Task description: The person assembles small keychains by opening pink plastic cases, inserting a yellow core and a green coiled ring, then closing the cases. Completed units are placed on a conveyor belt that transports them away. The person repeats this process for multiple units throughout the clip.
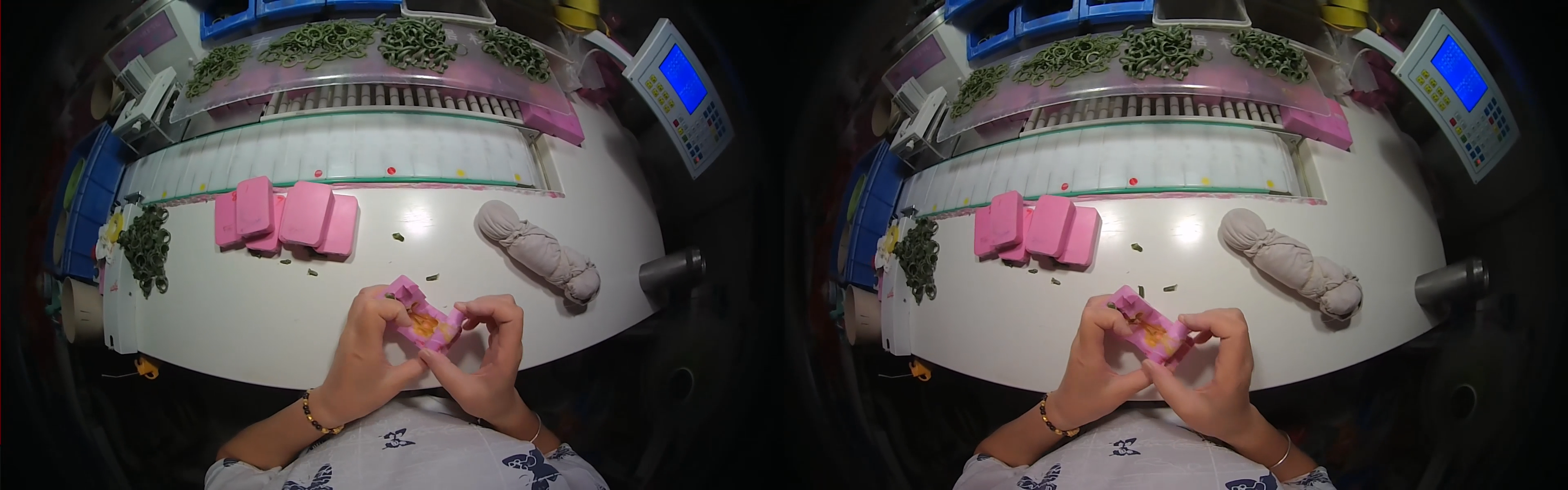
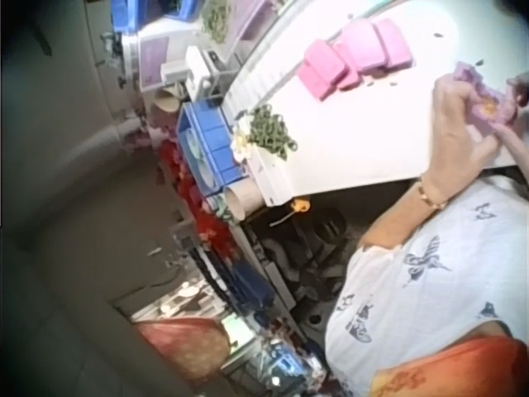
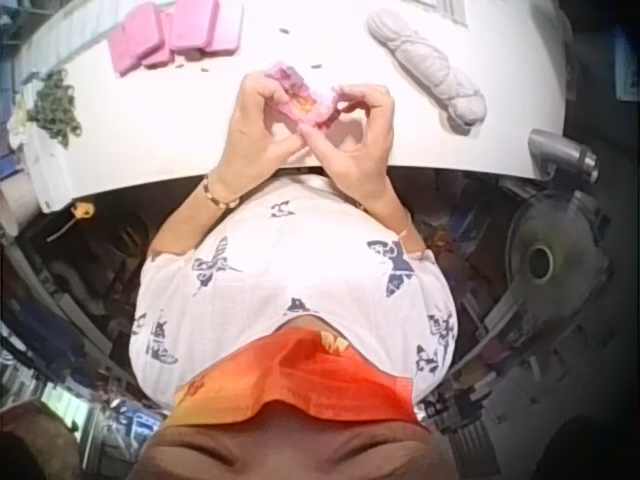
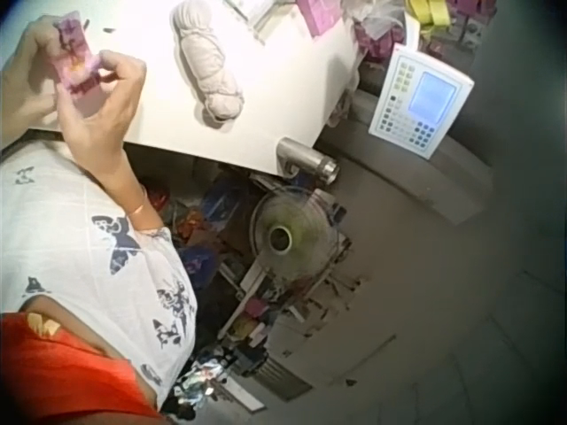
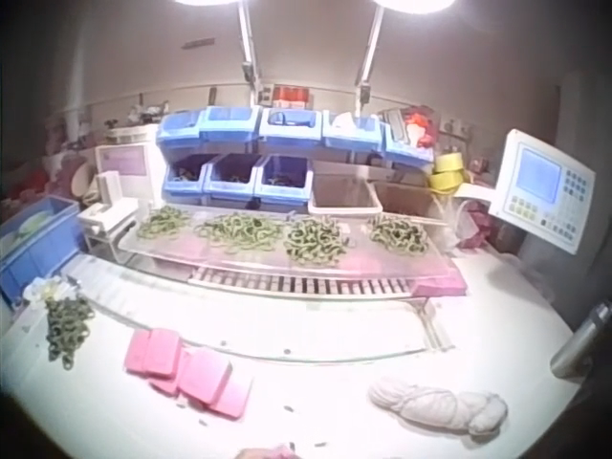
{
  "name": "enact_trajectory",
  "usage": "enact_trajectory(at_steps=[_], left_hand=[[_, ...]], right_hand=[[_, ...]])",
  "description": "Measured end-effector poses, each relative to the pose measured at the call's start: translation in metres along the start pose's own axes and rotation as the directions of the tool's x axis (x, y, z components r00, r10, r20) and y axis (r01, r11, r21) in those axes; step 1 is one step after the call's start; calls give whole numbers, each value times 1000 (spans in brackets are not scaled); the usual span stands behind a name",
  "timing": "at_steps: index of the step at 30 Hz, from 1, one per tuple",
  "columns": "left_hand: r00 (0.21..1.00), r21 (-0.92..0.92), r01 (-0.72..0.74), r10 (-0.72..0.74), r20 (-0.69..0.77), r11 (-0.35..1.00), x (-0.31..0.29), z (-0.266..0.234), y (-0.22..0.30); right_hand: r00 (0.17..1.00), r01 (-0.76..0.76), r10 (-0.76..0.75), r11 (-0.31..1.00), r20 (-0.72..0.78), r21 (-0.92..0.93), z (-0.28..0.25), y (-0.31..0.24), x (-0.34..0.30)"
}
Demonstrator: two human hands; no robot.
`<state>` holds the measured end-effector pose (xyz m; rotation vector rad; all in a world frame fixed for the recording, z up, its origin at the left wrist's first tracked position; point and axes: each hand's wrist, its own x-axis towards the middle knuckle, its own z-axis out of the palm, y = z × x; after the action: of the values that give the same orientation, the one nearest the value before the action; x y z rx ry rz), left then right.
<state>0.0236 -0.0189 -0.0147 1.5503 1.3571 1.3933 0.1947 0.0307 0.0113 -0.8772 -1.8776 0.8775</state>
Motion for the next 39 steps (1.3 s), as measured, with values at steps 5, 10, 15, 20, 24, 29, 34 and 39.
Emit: enact_trajectory(at_steps=[5,10,15,20,24,29,34,39], left_hand=[[1000,94,-10,10,0,996,-2,11,1],[1000,152,-14,10,26,988,-3,11,1],[996,242,-85,83,20,966,-3,11,3],[988,256,-151,146,40,955,-4,10,3],[989,219,-132,116,87,967,-1,-2,7],[987,124,-43,23,162,991,4,-18,8],[981,-18,22,-18,195,1000,12,-35,13],[960,-194,238,-200,194,952,12,-41,3]], right_hand=[[999,-36,39,993,29,-110,18,4,7],[982,-183,183,983,37,-2,23,13,1],[981,-193,193,979,14,57,23,17,-8],[985,-168,170,983,-36,72,27,18,-13],[984,-161,168,979,-51,126,32,19,-11],[985,-171,174,980,-17,105,34,21,-10],[988,-153,154,984,3,92,35,20,-4],[992,-123,121,989,24,83,38,24,0]])
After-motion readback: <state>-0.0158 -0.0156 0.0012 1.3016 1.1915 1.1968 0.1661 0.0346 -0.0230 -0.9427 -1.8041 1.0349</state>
